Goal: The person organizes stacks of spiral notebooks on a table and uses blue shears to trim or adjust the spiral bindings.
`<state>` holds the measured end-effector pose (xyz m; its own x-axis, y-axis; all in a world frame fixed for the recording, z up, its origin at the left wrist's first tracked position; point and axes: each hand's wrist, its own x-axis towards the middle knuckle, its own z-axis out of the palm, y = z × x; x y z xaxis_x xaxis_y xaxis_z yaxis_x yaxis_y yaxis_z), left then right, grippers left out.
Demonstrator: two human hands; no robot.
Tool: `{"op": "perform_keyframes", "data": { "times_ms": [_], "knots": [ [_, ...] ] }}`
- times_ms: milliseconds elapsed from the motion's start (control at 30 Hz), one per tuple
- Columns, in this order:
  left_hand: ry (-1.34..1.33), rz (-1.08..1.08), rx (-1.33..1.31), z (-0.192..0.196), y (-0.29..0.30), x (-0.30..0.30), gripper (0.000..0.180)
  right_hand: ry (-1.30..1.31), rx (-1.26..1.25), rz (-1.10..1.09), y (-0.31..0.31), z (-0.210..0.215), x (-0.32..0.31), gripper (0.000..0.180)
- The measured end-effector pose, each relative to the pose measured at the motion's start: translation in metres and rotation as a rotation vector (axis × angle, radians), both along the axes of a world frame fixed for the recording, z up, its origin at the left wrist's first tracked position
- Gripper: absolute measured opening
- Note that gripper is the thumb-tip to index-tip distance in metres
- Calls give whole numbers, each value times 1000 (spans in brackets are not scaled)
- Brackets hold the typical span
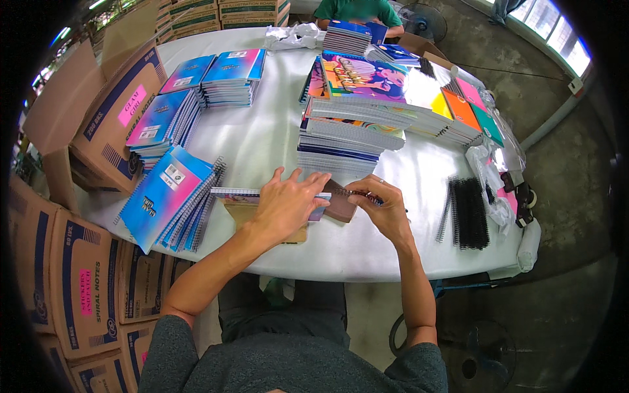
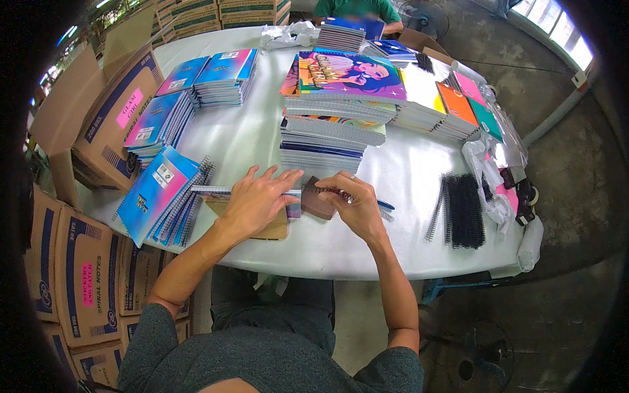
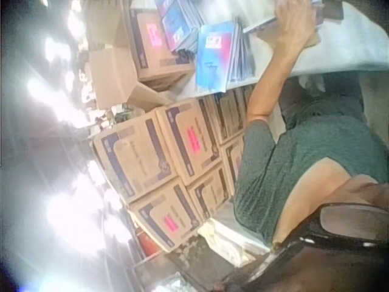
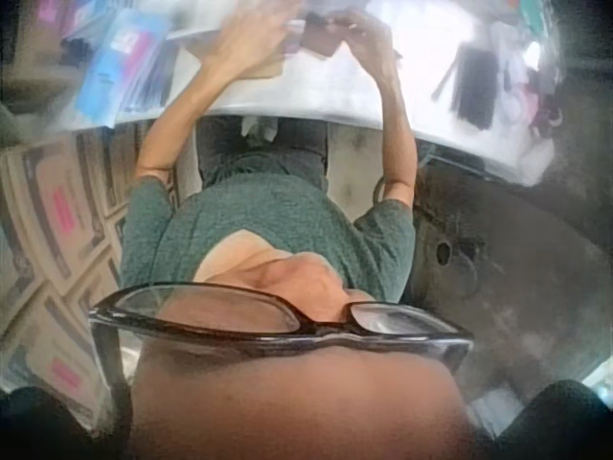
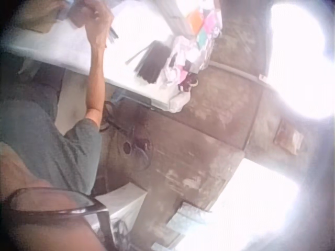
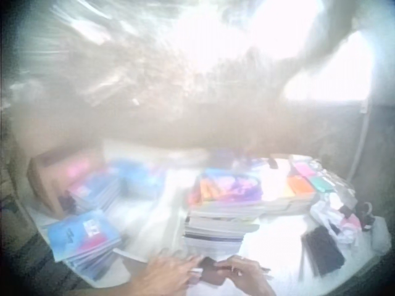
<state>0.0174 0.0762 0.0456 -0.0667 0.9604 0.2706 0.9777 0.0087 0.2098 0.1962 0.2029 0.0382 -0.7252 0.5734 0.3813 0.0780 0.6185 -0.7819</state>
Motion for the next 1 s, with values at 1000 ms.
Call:
{"op": "perform_keyframes", "data": {
  "times_ms": [1000],
  "knots": [
    [108, -126, -96, -5, 4, 7, 62, -781, 542, 498, 72, -72, -32, 58]
  ]
}}
